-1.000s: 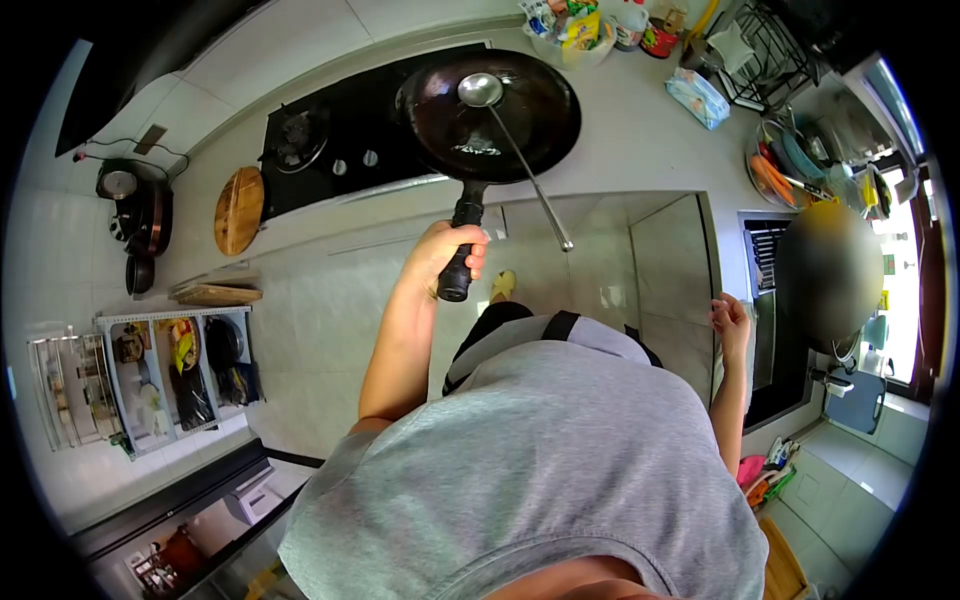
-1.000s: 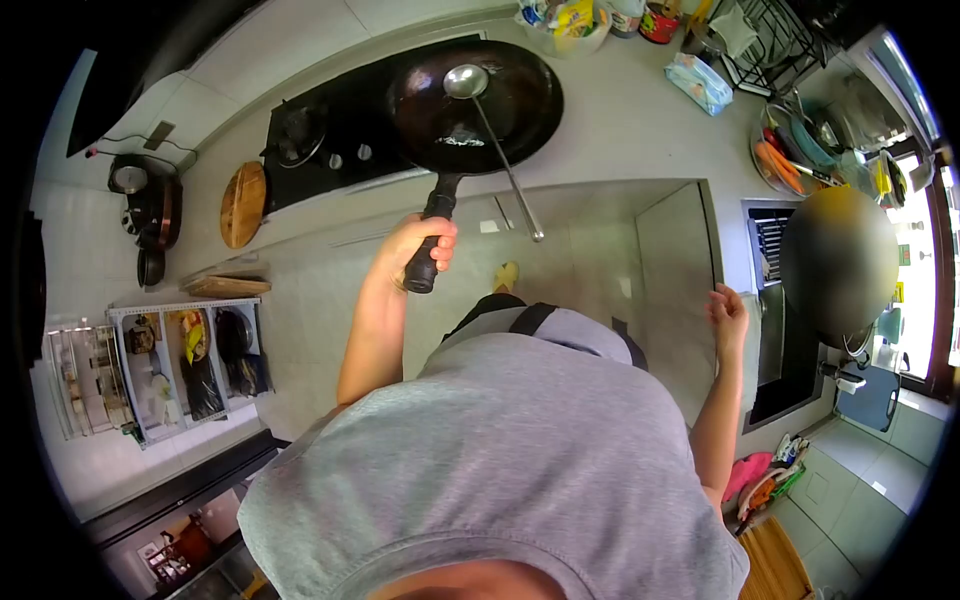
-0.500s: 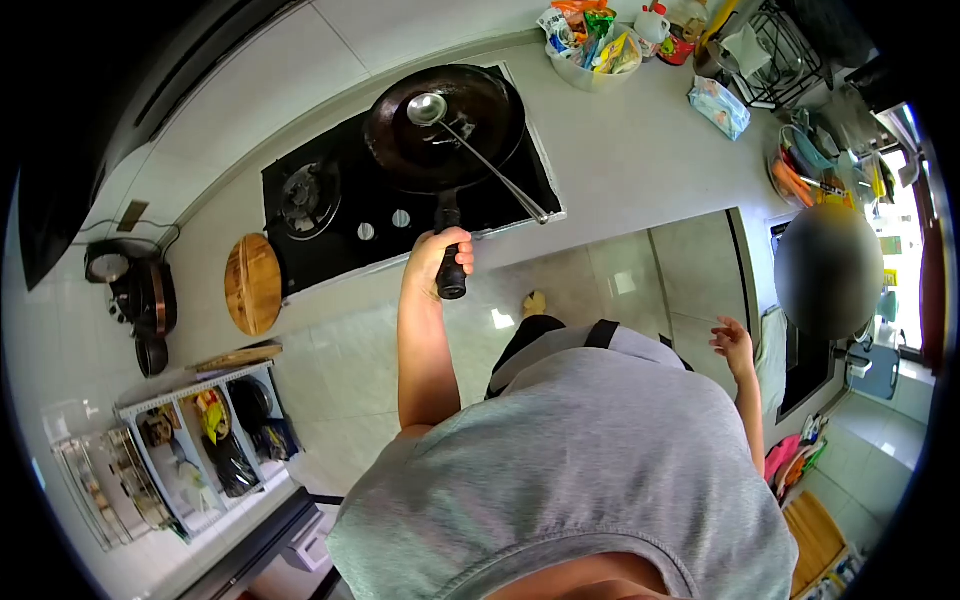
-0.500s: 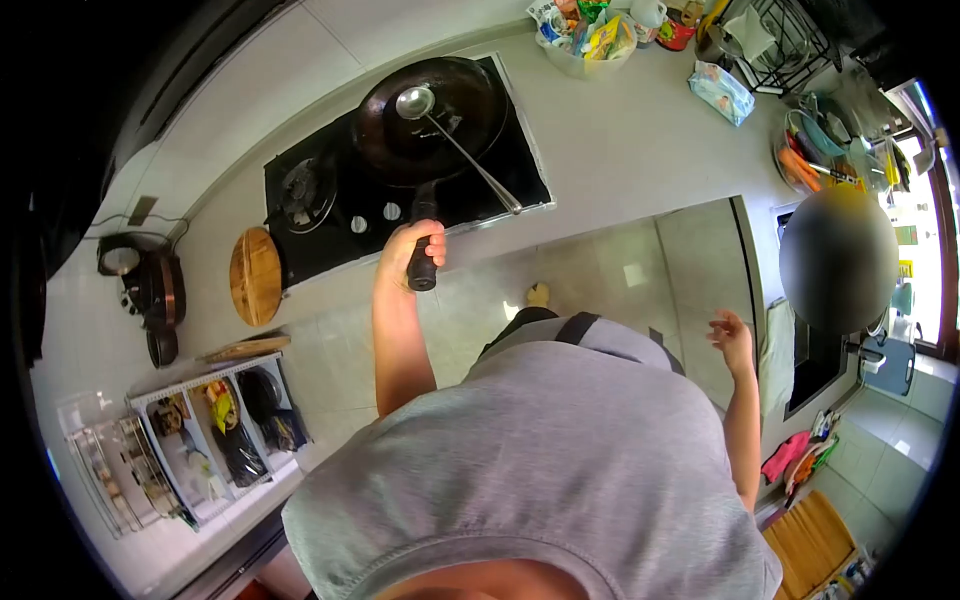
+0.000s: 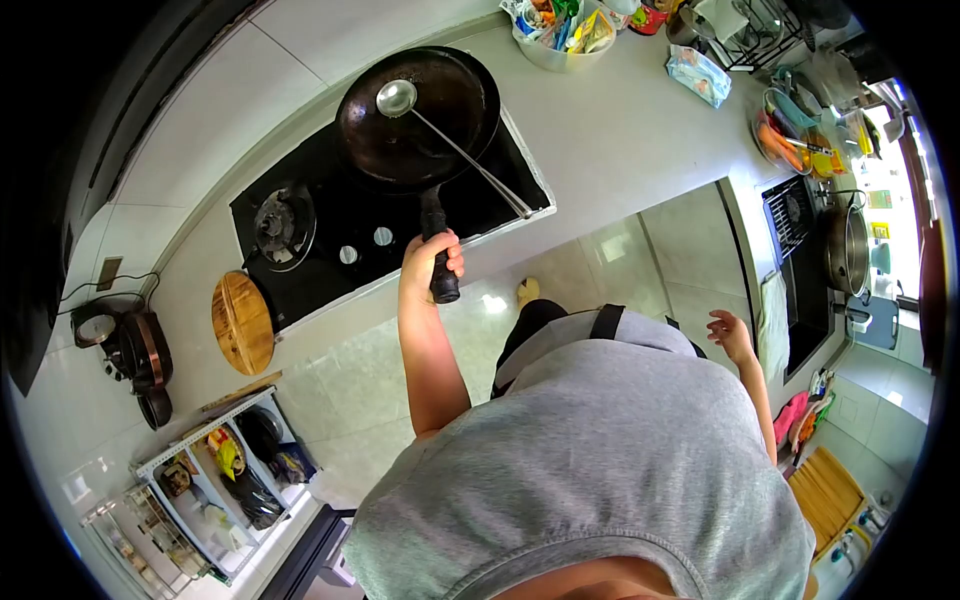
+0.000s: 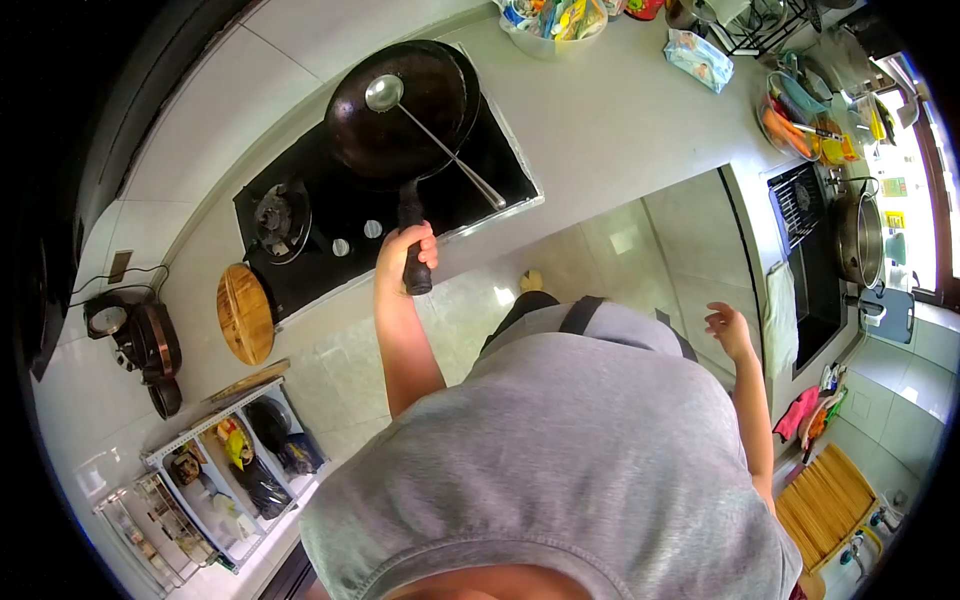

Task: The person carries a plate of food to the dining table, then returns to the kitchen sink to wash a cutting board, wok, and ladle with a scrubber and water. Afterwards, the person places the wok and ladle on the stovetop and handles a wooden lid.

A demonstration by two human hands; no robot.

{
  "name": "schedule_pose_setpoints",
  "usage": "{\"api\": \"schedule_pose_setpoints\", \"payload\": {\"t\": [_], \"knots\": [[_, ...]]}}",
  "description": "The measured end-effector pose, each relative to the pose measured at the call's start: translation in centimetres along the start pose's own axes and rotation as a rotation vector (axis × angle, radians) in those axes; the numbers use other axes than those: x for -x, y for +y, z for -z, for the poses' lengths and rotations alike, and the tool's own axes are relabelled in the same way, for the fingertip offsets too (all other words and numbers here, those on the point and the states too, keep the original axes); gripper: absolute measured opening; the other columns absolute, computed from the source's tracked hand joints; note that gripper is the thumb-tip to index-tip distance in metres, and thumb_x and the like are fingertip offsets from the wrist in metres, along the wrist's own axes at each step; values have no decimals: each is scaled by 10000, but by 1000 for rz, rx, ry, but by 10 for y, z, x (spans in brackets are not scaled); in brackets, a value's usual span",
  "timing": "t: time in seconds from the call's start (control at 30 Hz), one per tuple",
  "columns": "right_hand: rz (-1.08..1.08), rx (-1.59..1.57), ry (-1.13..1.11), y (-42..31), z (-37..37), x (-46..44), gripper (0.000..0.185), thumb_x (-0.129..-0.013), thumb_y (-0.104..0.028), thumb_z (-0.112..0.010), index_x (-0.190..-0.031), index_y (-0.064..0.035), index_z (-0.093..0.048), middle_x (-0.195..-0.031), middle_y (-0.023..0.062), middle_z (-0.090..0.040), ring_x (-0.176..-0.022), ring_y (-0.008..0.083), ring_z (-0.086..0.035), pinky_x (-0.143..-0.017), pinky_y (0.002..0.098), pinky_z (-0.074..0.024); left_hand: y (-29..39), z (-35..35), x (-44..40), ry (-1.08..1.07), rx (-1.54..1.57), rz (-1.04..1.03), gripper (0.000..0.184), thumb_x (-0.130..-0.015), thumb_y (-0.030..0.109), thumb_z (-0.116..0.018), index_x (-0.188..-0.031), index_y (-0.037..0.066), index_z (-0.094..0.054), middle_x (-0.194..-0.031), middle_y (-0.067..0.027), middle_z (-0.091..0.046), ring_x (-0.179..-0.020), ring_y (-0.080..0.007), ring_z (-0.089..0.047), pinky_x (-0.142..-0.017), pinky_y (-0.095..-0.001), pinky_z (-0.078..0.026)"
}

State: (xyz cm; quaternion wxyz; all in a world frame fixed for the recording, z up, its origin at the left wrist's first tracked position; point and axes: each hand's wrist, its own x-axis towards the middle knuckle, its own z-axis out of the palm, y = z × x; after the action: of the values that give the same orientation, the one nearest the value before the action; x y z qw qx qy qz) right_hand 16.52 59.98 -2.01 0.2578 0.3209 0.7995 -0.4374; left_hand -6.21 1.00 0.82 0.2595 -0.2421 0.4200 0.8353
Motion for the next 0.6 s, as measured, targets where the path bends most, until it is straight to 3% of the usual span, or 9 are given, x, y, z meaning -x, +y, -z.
{"api": "schedule_pose_setpoints", "payload": {"t": [0.13,0.23,0.3,0.33,0.47,0.5,0.6], "knots": [[14,0,-7,8,-10,-4,368,-872,-29,-539,-1237,-61,-569,-965,84,-671,-767,154,-647,-655,284,-496,5,12,-5,-3,-67,-5,184,-840,145,-653,-924,34,-534,-666,-39,-524,-522,-120,-492,-488,-266,-415],[6,-6,-32,11,-13,-8,369,-870,-20,-535,-1235,-54,-570,-968,88,-673,-765,156,-649,-654,286,-497,8,8,-3,5,-110,12,252,-836,230,-668,-923,15,-570,-710,-96,-610,-557,-172,-580,-517,-309,-506],[11,-6,-33,21,-14,-13,372,-865,-8,-535,-1232,-56,-574,-962,90,-674,-766,157,-650,-652,283,-497,14,-4,7,88,16,91,396,-859,338,-657,-1024,-11,-572,-820,-159,-675,-632,-223,-651,-585,-338,-568],[12,-13,-35,24,-15,-14,372,-865,-8,-535,-1232,-56,-574,-962,90,-674,-766,157,-650,-652,283,-497,14,-1,8,23,27,93,531,-876,443,-632,-1122,-20,-547,-952,-223,-686,-718,-263,-687,-658,-369,-596],[-11,-44,-38,43,-15,-12,358,-881,-15,-544,-1235,-56,-566,-966,82,-671,-755,145,-642,-660,279,-491,13,-1,19,105,-61,6,664,-882,548,-584,-1168,-47,-512,-1126,-295,-624,-832,-304,-684,-714,-404,-590],[-9,-24,-51,48,-13,-11,341,-901,-30,-555,-1240,-62,-556,-976,75,-669,-759,134,-636,-669,275,-485,13,-4,24,126,-66,1,692,-875,566,-585,-1180,-51,-512,-1148,-285,-616,-883,-315,-674,-756,-418,-579],[2,-26,-45,63,-11,-10,327,-897,-43,-568,-1224,-58,-572,-953,72,-673,-741,129,-636,-648,273,-490,10,23,20,259,-166,-112,748,-827,621,-629,-1224,-4,-527,-1034,-205,-646,-887,-291,-672,-718,-393,-557]]}}
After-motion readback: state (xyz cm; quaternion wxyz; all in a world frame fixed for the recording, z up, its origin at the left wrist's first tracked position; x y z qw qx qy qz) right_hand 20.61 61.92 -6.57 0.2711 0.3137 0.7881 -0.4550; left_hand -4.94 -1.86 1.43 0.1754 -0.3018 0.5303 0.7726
